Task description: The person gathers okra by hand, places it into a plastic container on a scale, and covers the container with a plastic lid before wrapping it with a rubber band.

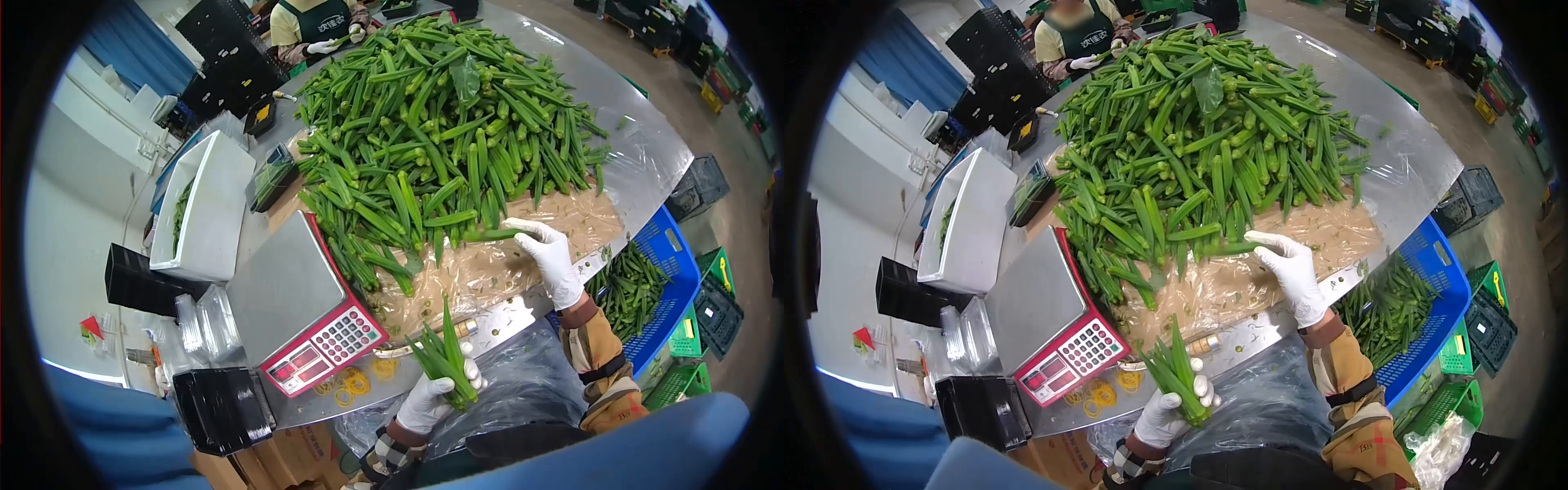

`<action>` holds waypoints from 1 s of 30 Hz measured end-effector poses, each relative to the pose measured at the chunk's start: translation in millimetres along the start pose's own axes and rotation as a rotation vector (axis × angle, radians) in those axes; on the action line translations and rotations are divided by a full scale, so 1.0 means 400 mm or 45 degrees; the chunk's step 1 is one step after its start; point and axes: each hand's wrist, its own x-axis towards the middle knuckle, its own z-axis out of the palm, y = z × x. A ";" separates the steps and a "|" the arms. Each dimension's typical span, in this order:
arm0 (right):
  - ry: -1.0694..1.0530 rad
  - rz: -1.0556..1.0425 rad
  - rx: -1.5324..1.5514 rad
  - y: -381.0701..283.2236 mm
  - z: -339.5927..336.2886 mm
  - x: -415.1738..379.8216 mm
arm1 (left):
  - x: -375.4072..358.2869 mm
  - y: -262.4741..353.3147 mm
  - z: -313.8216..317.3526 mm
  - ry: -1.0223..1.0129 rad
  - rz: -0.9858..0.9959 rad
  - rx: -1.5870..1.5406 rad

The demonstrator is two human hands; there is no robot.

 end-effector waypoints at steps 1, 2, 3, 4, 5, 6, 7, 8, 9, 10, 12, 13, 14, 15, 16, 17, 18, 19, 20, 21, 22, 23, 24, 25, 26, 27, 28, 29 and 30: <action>-0.052 -0.038 -0.034 0.020 -0.013 0.007 | -0.003 0.001 -0.001 0.005 -0.004 0.015; -0.072 -0.019 -0.045 0.020 -0.019 0.002 | -0.006 0.002 0.001 0.024 -0.015 0.032; -0.092 -0.002 -0.056 0.006 -0.022 -0.007 | -0.006 0.005 0.008 0.040 -0.027 0.049; -0.111 0.014 -0.067 -0.014 -0.028 -0.016 | -0.008 0.008 0.011 0.056 -0.038 0.067; -0.156 0.020 -0.225 -0.047 -0.058 -0.026 | -0.009 0.007 0.008 0.046 -0.034 0.060; -0.205 0.064 -0.320 -0.091 -0.103 -0.039 | -0.011 0.006 0.003 0.037 -0.030 0.053; -0.247 0.069 -0.434 -0.137 -0.165 -0.058 | -0.011 0.006 -0.002 0.024 -0.023 0.046; -0.199 0.157 -0.507 -0.194 -0.223 -0.080 | -0.013 0.008 -0.007 0.033 -0.030 0.045; -0.065 0.133 -0.640 -0.227 -0.291 -0.091 | -0.013 0.008 -0.013 0.037 -0.035 0.038; 0.129 -0.044 -0.732 -0.232 -0.361 -0.097 | -0.010 0.009 -0.015 0.040 -0.040 0.028; 0.590 -0.358 -0.982 -0.220 -0.491 -0.079 | 0.000 0.012 -0.015 0.021 -0.115 0.062; 0.669 -0.464 -0.892 -0.233 -0.473 -0.061 | 0.006 0.012 -0.012 0.015 -0.151 0.083; 0.743 -0.568 -0.795 -0.241 -0.445 -0.037 | 0.011 0.011 -0.002 -0.023 -0.174 0.101; 0.657 -0.608 -0.870 -0.253 -0.372 -0.014 | 0.011 0.012 0.013 -0.057 -0.199 0.122; 0.573 -0.646 -0.941 -0.263 -0.286 0.010 | 0.010 0.014 0.021 -0.089 -0.226 0.148; 0.403 -0.623 -0.967 -0.251 -0.225 0.044 | 0.005 0.004 0.017 -0.140 -0.233 0.205; 0.240 -0.600 -0.990 -0.216 -0.175 0.095 | -0.001 0.003 0.019 -0.156 -0.255 0.216; 0.140 -0.844 -1.112 -0.161 -0.133 0.168 | -0.006 0.001 0.027 -0.172 -0.274 0.225; 0.065 -1.089 -1.314 -0.129 -0.090 0.233 | -0.010 -0.001 0.037 -0.188 -0.288 0.232; 0.030 -1.266 -1.478 -0.110 -0.046 0.282 | -0.016 0.001 0.053 -0.155 -0.293 0.267; -0.014 -1.331 -1.750 -0.096 -0.003 0.330 | -0.018 -0.003 0.053 -0.118 -0.291 0.274; -0.109 -1.396 -1.822 -0.087 0.024 0.363 | -0.022 -0.010 0.052 -0.078 -0.290 0.281; -0.195 -1.508 -1.843 -0.075 0.043 0.389 | -0.026 -0.014 0.051 -0.036 -0.289 0.288; -0.235 -1.614 -1.942 -0.052 0.053 0.426 | -0.030 -0.017 0.050 -0.001 -0.284 0.280; -0.272 -1.719 -2.044 -0.030 0.057 0.457 | -0.033 -0.020 0.048 0.032 -0.281 0.273; -0.368 -1.597 -2.165 -0.048 0.067 0.459 | -0.031 -0.019 0.045 0.062 -0.281 0.267; -0.465 -1.464 -2.283 -0.089 0.080 0.448 | -0.025 -0.016 0.041 0.054 -0.286 0.272; -0.566 -1.322 -2.397 -0.129 0.082 0.434 | -0.018 -0.016 0.034 0.043 -0.292 0.271; -0.480 -1.472 -2.294 -0.154 0.069 0.426 | -0.015 -0.018 0.031 0.033 -0.295 0.265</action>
